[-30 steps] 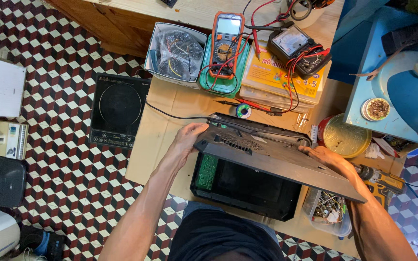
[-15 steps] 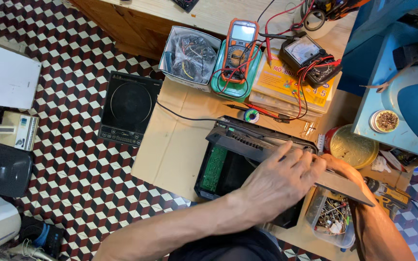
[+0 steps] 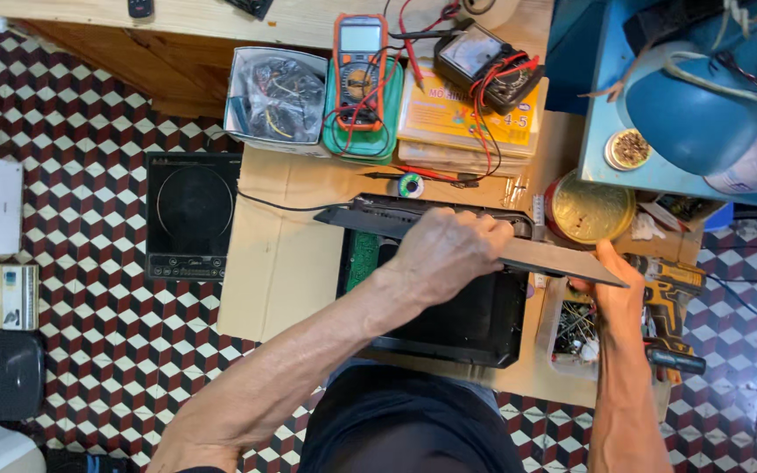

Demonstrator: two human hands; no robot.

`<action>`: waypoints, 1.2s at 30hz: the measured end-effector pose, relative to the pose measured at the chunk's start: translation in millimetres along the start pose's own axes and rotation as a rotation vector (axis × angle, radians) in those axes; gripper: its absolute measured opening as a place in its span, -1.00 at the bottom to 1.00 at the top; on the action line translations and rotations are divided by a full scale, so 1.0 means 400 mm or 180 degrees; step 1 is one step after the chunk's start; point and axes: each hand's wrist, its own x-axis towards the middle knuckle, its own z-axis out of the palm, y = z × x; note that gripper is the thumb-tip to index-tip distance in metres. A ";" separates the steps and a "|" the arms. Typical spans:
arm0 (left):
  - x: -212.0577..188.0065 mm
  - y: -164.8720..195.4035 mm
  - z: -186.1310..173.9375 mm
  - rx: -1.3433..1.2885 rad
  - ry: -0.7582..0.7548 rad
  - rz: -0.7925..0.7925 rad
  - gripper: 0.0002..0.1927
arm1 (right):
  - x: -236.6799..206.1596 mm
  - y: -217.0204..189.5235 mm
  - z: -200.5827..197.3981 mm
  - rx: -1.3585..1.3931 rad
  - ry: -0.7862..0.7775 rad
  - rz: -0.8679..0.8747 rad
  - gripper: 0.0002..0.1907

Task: The person uses a cordless drill to remove screws from the bottom of a black induction cooktop. After removing all screws, they lift off the bottom cover to reveal the internal components, including a copper coil and circuit board.

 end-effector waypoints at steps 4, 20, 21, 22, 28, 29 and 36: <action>-0.001 -0.010 -0.039 -0.0015 0.0236 0.0155 -0.60 | -0.227 0.170 -0.004 0.0825 0.0113 0.0429 -0.39; -0.062 -0.086 -0.153 -0.0254 0.0700 -0.0242 -0.64 | -0.389 0.478 0.364 0.3060 -0.1287 0.2099 -0.61; -0.068 -0.093 -0.158 -0.0306 0.0758 -0.0314 -0.64 | -0.392 0.476 0.371 0.3224 -0.1209 0.2079 -0.61; -0.074 -0.100 -0.163 -0.0388 0.0769 -0.0452 -0.64 | -0.393 0.474 0.378 0.3360 -0.1090 0.1967 -0.62; -0.116 -0.124 -0.178 -0.0505 0.1046 -0.0839 -0.60 | -0.360 0.478 0.375 0.3439 -0.0839 0.1472 -0.68; -0.124 -0.125 -0.180 -0.0520 0.1073 -0.0893 -0.61 | -0.346 0.480 0.365 0.3371 -0.0845 0.1390 -0.70; -0.167 -0.114 -0.207 -0.0391 0.1119 -0.1294 -0.60 | -0.215 0.465 0.226 0.2699 -0.1085 0.0945 -0.88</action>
